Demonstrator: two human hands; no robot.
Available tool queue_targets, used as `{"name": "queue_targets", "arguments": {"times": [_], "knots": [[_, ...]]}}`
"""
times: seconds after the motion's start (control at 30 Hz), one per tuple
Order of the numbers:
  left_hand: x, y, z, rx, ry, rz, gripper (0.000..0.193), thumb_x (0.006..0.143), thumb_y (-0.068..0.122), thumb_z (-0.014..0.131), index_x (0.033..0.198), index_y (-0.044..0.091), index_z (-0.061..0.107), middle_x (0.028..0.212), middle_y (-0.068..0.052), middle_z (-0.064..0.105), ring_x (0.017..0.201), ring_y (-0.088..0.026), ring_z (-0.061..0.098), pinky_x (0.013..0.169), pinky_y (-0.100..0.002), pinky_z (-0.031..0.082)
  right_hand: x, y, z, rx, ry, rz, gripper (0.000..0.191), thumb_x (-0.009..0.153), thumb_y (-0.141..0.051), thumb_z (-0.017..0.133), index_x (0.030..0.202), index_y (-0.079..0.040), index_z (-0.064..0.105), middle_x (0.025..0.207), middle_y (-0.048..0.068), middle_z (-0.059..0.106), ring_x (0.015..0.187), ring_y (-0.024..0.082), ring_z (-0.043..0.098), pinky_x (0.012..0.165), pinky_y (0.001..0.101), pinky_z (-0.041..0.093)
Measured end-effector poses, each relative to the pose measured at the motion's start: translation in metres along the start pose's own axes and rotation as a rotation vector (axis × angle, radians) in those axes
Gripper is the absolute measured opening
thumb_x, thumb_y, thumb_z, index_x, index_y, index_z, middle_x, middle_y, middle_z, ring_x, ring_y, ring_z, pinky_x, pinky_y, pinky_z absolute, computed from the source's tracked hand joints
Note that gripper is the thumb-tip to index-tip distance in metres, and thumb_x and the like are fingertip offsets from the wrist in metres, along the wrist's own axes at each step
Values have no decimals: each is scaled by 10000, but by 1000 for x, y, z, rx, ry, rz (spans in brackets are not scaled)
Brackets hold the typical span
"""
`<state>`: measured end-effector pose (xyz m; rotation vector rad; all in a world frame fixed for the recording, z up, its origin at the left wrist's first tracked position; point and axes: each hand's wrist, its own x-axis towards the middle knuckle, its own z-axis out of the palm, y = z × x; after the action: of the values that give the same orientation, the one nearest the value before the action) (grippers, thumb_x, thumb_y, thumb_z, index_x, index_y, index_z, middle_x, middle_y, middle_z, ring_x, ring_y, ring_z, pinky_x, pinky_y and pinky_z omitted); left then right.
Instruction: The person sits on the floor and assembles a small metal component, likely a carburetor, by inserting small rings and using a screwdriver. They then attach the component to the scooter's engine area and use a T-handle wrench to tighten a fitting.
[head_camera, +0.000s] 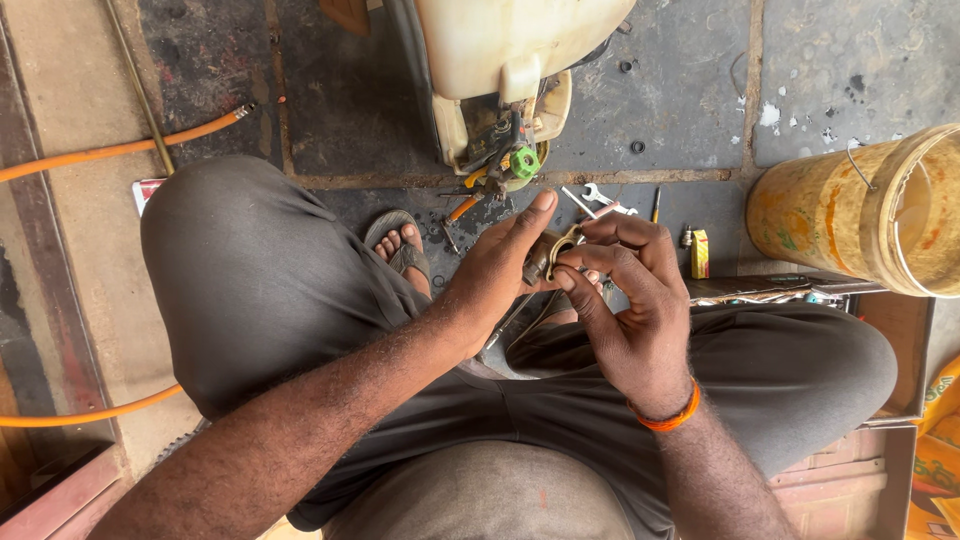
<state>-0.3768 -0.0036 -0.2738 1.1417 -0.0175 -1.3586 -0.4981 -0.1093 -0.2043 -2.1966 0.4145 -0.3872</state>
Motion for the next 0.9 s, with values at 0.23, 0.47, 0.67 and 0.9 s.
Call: {"name": "queue_targets", "arguments": {"times": [0.23, 0.47, 0.67, 0.9], "knots": [[-2, 4, 0, 38, -53, 29, 737, 979, 691, 436, 1118, -7, 624, 918, -78, 602, 979, -182, 710, 981, -400, 642, -4, 11, -3, 203, 43, 43, 217, 936, -67, 776, 1103, -33, 642, 1244, 89, 610, 1156, 181, 647, 1020, 320, 593], [-6, 13, -1, -271, -66, -55, 707, 923, 648, 492, 1292, 47, 548, 1105, -132, 713, 1066, -216, 718, 977, -447, 610, 0, 26, -1, 216, 46, 110, 125, 1012, -53, 741, 1096, -50, 649, 1087, 52, 752, 1051, 142, 763, 944, 295, 661], [-9, 19, -2, -440, -137, 18, 659, 980, 620, 535, 1339, 67, 538, 1181, -128, 727, 1038, -196, 675, 864, -334, 534, 2, 7, 14, -137, 47, 33, 410, 829, -107, 879, 1168, -15, 667, 1058, 95, 714, 921, 161, 721, 800, 290, 623], [-10, 21, -2, -468, -225, 24, 680, 1011, 624, 517, 1323, 28, 614, 1176, -88, 727, 1072, -164, 659, 942, -341, 534, 3, 4, 21, -102, 48, 64, 415, 812, -88, 881, 1154, -1, 662, 1135, 121, 697, 874, 175, 722, 774, 298, 606]]}}
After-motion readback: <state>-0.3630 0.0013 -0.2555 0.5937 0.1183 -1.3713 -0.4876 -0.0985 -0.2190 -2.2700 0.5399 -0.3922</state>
